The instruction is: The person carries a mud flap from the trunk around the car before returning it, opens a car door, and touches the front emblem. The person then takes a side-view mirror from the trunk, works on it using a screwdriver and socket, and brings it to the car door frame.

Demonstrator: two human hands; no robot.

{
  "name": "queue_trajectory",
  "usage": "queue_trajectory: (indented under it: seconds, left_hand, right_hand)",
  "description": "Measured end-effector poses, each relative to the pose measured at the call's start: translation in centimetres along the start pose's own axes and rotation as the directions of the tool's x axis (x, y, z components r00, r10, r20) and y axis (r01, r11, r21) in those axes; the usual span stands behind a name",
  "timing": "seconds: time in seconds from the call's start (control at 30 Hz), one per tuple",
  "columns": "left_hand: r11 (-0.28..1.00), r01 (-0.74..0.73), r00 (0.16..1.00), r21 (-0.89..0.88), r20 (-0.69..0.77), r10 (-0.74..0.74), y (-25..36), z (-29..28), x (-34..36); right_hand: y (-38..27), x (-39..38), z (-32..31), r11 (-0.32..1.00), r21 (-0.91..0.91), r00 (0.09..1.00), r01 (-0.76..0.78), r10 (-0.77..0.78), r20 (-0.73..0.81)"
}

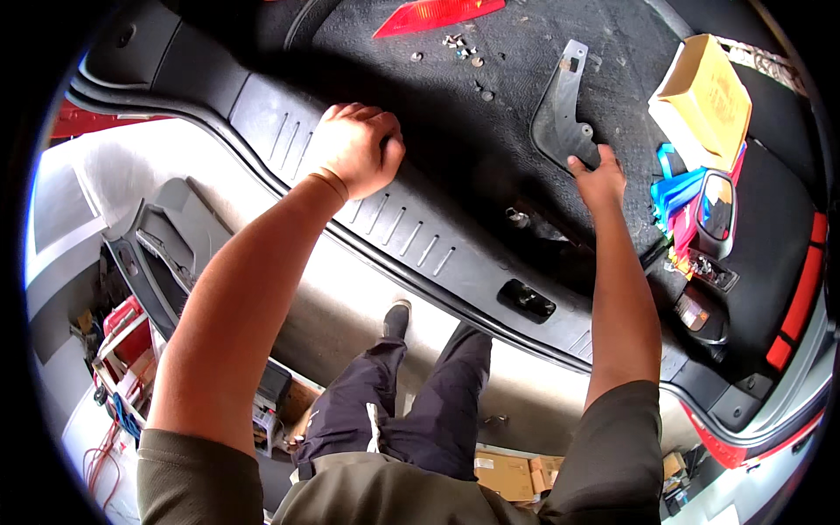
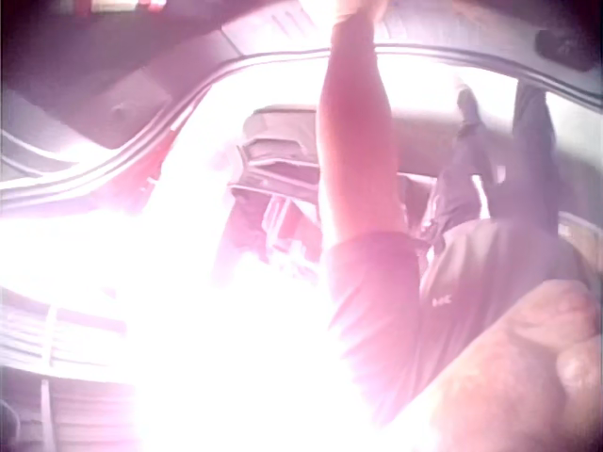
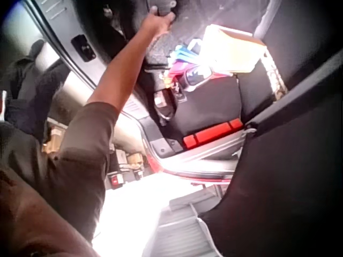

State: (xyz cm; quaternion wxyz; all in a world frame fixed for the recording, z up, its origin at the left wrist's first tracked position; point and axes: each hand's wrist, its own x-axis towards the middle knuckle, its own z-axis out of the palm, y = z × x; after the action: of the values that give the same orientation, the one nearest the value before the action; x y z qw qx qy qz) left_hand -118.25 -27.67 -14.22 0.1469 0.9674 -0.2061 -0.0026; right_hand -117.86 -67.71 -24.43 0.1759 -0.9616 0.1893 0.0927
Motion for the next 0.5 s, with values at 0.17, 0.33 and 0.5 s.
queue_trajectory:
  seconds: [0.17, 0.33, 0.5]
  left_hand:
    - [0.999, -0.027, 0.999, -0.042, -0.036, 0.026, 0.4, 0.4, -0.7]
    - [0.998, -0.015, 1.0, -0.058, -0.016, 0.014, 0.7, 0.1, -1.5]
    - [1.0, -0.002, 1.0, -0.028, -0.027, 0.001, 0.9, 0.5, -1.2]
  right_hand:
    - [3.2, -0.5, 0.8, 0.993, 0.065, 0.995, 0.097, -0.096, -0.019]
    - [4.6, -1.5, 1.1, 0.95, 0.182, 0.966, 0.254, -0.238, -0.105]
    - [7.9, -0.3, 1.0, 0.943, 0.147, 0.949, 0.298, -0.278, -0.146]
